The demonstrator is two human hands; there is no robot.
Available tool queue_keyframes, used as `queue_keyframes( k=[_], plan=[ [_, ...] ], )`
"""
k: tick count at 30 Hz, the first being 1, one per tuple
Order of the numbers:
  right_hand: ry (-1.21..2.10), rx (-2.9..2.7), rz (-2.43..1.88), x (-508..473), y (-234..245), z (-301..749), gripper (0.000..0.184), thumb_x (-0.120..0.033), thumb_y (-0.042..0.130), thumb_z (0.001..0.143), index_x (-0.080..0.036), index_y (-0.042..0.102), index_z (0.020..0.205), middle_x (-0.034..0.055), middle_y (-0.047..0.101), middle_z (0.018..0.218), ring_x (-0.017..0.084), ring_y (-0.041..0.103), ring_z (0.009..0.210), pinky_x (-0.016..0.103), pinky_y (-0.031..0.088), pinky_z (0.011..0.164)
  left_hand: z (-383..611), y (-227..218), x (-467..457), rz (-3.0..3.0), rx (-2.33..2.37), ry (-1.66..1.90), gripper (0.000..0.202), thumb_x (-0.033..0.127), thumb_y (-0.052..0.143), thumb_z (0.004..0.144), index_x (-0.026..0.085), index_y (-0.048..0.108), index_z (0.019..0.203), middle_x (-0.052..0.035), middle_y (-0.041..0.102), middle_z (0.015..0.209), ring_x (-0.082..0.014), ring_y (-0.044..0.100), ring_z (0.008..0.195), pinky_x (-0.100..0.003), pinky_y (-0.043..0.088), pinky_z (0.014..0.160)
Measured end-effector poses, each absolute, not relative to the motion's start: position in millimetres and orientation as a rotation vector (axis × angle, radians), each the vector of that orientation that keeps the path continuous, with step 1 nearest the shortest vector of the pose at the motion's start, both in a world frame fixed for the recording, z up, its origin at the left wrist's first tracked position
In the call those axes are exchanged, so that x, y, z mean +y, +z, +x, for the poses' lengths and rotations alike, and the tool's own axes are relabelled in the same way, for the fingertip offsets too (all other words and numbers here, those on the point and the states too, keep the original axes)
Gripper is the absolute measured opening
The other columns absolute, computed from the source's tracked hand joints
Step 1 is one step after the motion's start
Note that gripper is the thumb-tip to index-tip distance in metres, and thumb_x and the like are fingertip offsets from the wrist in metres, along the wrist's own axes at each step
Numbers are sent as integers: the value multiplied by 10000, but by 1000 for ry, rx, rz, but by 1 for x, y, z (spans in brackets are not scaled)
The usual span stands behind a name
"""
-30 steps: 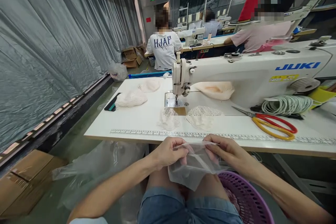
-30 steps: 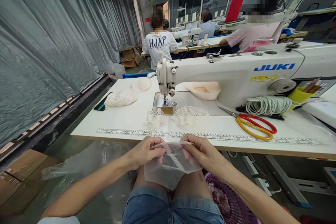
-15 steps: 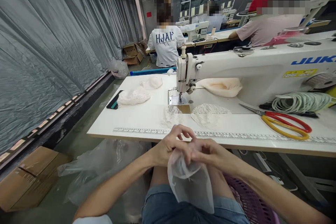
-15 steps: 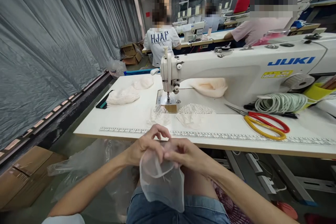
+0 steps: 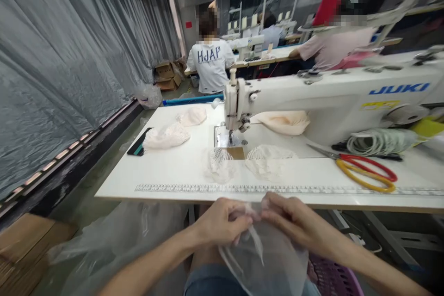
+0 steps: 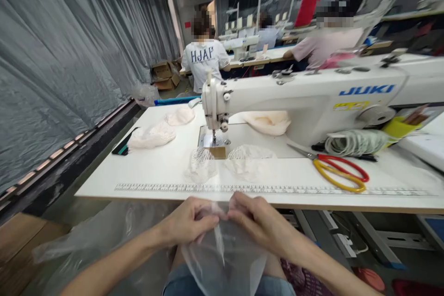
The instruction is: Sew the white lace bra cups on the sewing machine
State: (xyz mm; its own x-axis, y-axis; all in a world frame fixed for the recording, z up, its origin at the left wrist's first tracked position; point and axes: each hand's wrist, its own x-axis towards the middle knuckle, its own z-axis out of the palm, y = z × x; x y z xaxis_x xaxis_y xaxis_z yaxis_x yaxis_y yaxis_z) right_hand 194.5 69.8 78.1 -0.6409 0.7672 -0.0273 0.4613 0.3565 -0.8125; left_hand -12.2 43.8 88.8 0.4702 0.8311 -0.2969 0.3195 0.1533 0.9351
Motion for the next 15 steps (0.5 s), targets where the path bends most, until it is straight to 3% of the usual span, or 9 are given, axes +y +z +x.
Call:
queue_keyframes(
  k=[4,9,11,15],
  plan=[
    [1118,-2411,-1168,63,88,222,245,-389,464,902,-203,475,743,-19,508,714,120,469,674,213,373,583,-4,96,40,1324,1096,370,222,278,519,803,131,676,854,46,490,463,-48,360,363,-150,270,371],
    [1047,-2296,-1262,128,106,250,332,-485,355,924,-211,401,743,-59,407,569,96,384,512,201,317,459,16,110,106,1393,1095,480,378,445,503,824,120,626,971,-25,625,720,-62,455,395,-181,340,387],
    [785,-2353,-1381,171,104,255,309,-460,329,925,-213,415,762,-66,416,526,99,382,466,209,316,441,25,109,147,1540,1123,537,349,430,520,814,122,616,948,-62,632,860,-84,515,488,-215,420,465],
    [550,-2363,-1517,227,80,259,233,-378,482,849,-203,463,696,-19,546,588,137,500,542,231,306,471,37,93,199,1919,1365,355,376,328,613,734,139,581,1058,-50,597,815,-194,568,754,-299,438,684]
  ],
)
